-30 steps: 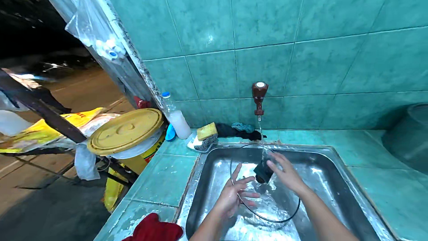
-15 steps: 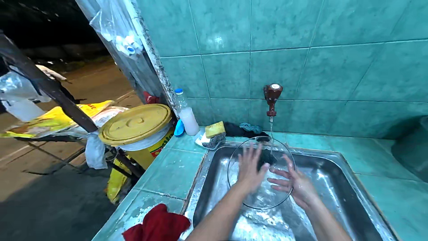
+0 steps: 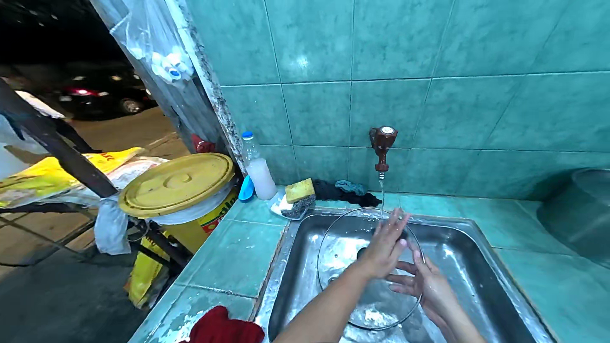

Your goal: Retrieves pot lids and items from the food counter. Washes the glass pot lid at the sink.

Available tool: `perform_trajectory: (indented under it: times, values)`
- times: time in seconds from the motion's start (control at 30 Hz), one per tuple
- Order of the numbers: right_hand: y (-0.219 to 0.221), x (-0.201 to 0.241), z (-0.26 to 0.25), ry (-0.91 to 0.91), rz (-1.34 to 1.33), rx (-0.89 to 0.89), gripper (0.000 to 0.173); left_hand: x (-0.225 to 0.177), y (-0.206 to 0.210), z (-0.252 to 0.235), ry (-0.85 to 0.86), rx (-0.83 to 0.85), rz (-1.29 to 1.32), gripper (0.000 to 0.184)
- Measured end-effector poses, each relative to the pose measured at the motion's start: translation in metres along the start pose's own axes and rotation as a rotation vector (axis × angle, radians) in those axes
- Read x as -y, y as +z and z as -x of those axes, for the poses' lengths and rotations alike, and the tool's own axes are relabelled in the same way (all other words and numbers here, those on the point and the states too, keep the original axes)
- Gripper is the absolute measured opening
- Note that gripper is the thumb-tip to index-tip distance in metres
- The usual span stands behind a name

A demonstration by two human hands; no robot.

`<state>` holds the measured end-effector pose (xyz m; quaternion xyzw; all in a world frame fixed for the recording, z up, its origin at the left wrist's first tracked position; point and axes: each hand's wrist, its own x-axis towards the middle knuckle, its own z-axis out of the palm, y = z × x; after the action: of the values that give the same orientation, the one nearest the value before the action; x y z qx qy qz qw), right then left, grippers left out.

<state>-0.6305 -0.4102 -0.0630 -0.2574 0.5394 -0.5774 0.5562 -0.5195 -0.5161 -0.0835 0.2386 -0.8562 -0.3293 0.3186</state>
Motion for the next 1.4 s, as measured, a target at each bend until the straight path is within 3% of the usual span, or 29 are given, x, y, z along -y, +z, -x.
perform_trajectory:
  times: [0.13, 0.27, 0.43, 0.57, 0.73, 0.87, 0.97, 1.03, 1.17, 1.33, 1.4]
  values:
    - [-0.006, 0.004, 0.005, 0.007, -0.019, 0.045, 0.048, 0.013, -0.011, -0.010, -0.050, 0.040, -0.279, 0.056]
    - [0.000, 0.003, 0.012, -0.077, 0.014, 0.016, 0.045, 0.009, -0.008, -0.018, 0.026, -0.012, -0.334, 0.056]
    - [0.000, -0.002, 0.012, -0.116, 0.017, 0.047, 0.049, 0.028, -0.016, -0.029, -0.231, -0.208, -0.381, 0.066]
    - [0.010, -0.001, -0.002, -0.107, -0.057, -0.032, 0.040, -0.012, 0.002, -0.023, -0.053, -0.005, -0.279, 0.057]
    - [0.010, -0.006, -0.004, -0.103, -0.073, 0.024, 0.048, 0.009, -0.012, -0.035, -0.312, -0.094, -0.385, 0.070]
    - [0.010, -0.004, -0.028, -0.214, -0.137, -0.176, 0.043, -0.027, 0.025, -0.002, -0.173, 0.086, -0.278, 0.061]
    - [-0.004, 0.005, -0.040, -0.232, -0.226, -0.240, 0.048, -0.018, 0.035, 0.042, -0.063, 0.171, -0.263, 0.063]
    - [-0.015, 0.007, -0.039, -0.209, -0.285, -0.202, 0.050, 0.002, 0.025, 0.063, -0.105, 0.190, -0.282, 0.063]
    - [-0.009, 0.003, -0.032, -0.197, -0.305, -0.216, 0.049, 0.021, 0.014, 0.061, -0.382, 0.082, -0.363, 0.070]
    - [-0.004, 0.003, -0.035, -0.185, -0.318, -0.242, 0.050, 0.006, 0.033, 0.067, -0.209, 0.079, -0.276, 0.066]
    - [-0.006, 0.001, -0.033, -0.182, -0.326, -0.243, 0.049, 0.015, 0.024, 0.066, -0.293, 0.074, -0.311, 0.066]
